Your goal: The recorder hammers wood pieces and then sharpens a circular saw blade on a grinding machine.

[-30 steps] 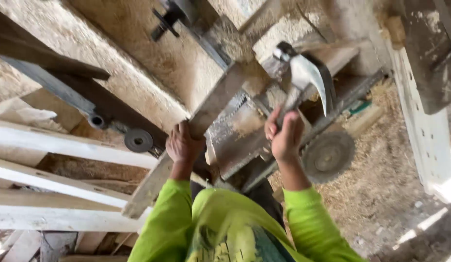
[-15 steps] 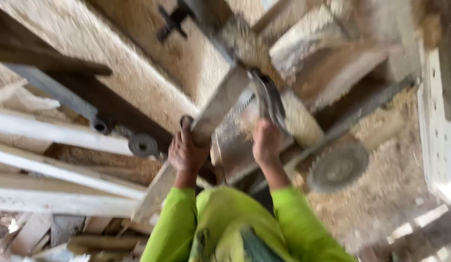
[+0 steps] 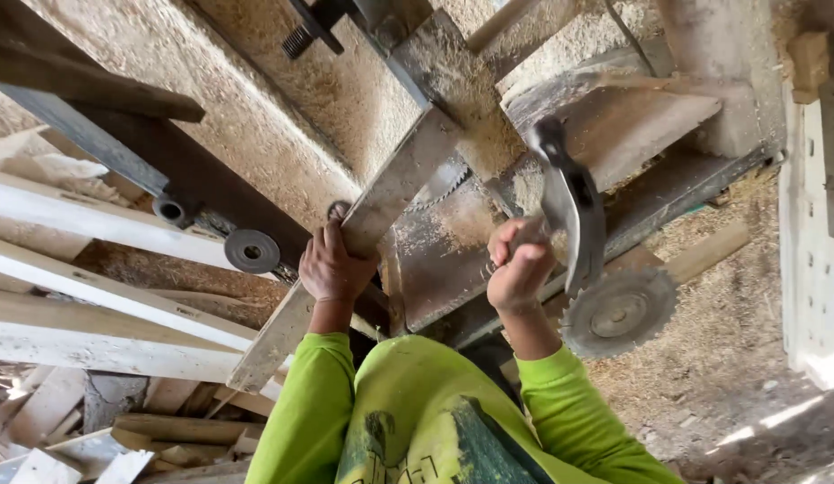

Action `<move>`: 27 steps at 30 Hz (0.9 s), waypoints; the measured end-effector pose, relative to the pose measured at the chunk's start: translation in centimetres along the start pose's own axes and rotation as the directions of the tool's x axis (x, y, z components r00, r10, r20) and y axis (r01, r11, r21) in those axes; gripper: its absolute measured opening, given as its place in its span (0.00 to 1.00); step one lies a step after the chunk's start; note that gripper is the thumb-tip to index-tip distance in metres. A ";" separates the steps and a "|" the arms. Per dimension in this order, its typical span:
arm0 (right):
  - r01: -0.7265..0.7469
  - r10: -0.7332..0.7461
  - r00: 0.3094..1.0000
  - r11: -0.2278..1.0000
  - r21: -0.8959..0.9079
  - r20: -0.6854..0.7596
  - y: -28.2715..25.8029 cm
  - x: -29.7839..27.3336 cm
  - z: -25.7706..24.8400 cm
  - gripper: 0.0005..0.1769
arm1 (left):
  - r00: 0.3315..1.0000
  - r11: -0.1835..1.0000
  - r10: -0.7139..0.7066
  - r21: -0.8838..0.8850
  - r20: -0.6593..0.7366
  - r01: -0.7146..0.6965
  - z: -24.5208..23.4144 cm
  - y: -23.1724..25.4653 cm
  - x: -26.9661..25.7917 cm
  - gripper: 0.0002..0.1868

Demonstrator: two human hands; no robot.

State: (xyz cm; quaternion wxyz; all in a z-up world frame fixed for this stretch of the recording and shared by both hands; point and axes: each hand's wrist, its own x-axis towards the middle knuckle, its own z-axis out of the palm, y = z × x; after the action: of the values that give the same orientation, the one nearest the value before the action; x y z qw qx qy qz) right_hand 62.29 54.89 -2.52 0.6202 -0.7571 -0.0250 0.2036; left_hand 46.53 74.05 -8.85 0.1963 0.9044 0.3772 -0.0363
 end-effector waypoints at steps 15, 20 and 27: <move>0.162 -0.161 0.986 0.853 -0.495 0.045 1.6 2.0 1.5 0.30 | 0.998 0.994 0.034 -0.100 -0.055 -0.039 0.0 -0.7 0.7 0.27; 0.290 -0.206 0.956 0.762 -0.580 0.207 2.6 -0.9 -1.5 0.35 | 0.979 0.986 -0.103 -0.113 0.174 0.124 -2.0 -1.1 0.7 0.19; -0.070 0.078 0.978 0.996 -0.048 0.195 -1.8 -4.4 -0.1 0.24 | 0.927 0.855 0.090 -0.505 0.365 0.116 -19.6 4.3 4.7 0.30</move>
State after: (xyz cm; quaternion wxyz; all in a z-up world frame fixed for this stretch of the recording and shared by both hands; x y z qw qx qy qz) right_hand 58.64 53.92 0.40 0.5911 -0.7463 -0.0623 0.2996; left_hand 51.26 81.94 9.58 0.5005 0.7913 0.3345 -0.1070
